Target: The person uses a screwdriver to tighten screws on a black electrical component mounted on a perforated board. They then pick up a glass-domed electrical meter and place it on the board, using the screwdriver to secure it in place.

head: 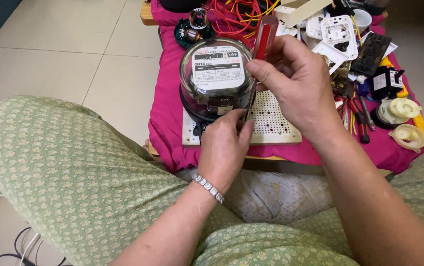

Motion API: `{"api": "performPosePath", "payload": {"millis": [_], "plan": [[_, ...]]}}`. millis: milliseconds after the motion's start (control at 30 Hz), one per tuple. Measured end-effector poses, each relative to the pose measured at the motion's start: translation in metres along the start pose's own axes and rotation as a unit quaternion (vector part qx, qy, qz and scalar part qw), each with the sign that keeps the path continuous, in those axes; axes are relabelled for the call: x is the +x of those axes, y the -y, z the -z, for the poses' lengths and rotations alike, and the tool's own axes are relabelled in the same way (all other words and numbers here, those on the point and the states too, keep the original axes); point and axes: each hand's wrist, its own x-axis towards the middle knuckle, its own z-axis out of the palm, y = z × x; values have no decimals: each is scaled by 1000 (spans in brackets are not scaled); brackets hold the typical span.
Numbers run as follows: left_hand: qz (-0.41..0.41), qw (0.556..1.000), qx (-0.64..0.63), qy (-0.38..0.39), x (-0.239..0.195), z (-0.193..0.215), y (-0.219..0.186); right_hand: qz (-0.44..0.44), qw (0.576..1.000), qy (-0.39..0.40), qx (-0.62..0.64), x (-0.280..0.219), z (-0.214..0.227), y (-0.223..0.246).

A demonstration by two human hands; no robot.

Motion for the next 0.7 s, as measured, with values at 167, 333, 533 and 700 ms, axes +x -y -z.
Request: {"api": "performPosePath", "payload": {"millis": [167,333,533,700], "plan": [[-67,997,15,-30,8,7,-5,-4,1000,8,11,-1,1,3],[-97,993,-1,-68,11,10,-13,-5,1000,12,20,1,3,3],[-126,987,-38,-90,23,14,-25,14,998,59,-35,7,12,10],[-88,993,-30,-69,23,14,-27,20,997,51,-58,8,7,14]]}}
